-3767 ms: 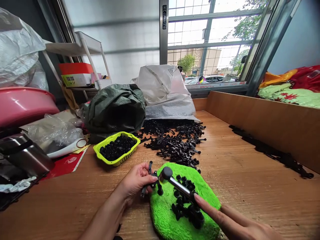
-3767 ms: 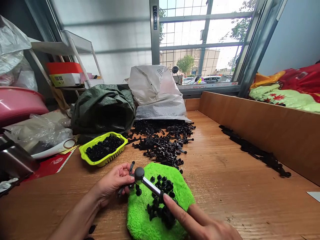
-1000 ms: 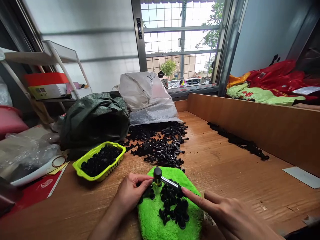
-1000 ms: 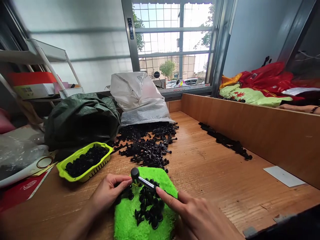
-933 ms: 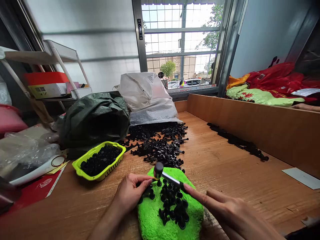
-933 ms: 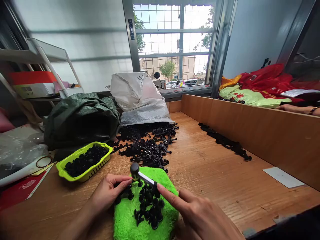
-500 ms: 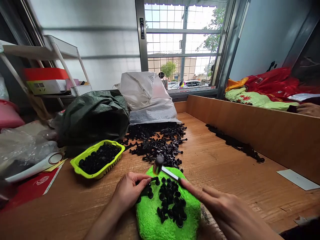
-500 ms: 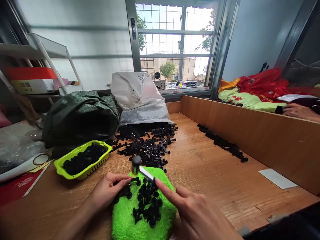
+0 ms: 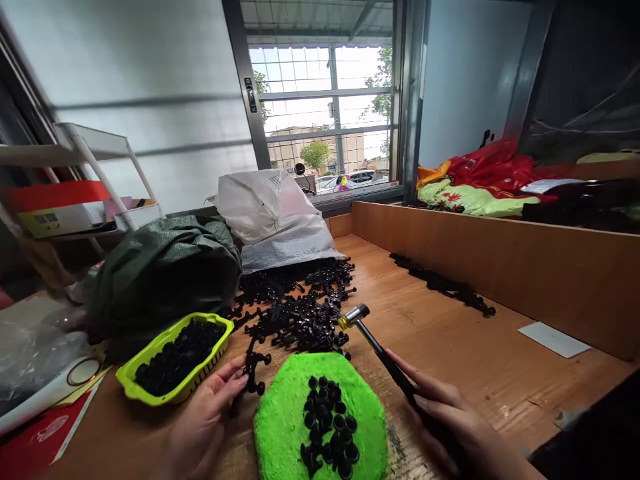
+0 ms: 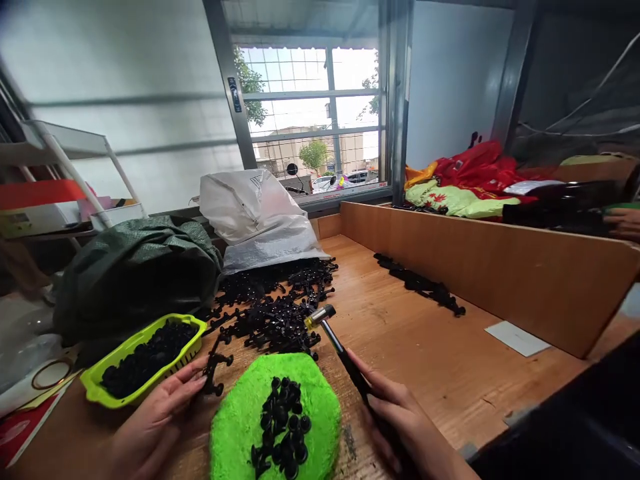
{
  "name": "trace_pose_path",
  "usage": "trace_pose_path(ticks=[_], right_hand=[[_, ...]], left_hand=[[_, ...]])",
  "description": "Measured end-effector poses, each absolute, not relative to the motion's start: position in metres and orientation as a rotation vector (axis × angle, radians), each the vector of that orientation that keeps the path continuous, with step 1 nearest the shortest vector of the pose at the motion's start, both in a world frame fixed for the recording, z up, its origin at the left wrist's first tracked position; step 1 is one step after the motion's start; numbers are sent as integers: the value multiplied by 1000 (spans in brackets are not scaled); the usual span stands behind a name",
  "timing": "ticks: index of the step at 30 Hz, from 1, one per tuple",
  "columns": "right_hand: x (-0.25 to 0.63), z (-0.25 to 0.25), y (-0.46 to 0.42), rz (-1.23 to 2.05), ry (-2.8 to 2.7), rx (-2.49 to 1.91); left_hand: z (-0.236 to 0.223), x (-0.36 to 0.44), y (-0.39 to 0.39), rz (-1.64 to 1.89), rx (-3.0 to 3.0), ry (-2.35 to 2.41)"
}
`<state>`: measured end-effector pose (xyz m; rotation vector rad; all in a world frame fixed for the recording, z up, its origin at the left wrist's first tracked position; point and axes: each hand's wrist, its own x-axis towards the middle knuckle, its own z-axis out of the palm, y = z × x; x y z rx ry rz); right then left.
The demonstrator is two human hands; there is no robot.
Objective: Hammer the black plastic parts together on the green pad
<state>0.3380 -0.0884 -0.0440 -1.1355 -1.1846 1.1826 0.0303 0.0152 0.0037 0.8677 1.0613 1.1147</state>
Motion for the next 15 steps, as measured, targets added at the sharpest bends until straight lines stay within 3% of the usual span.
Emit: trace_pose_path(ticks=[15], right_hand=[[342,-65,-86,1451,-834,-813]], left_hand=[[11,101,34,1002,769,1095]])
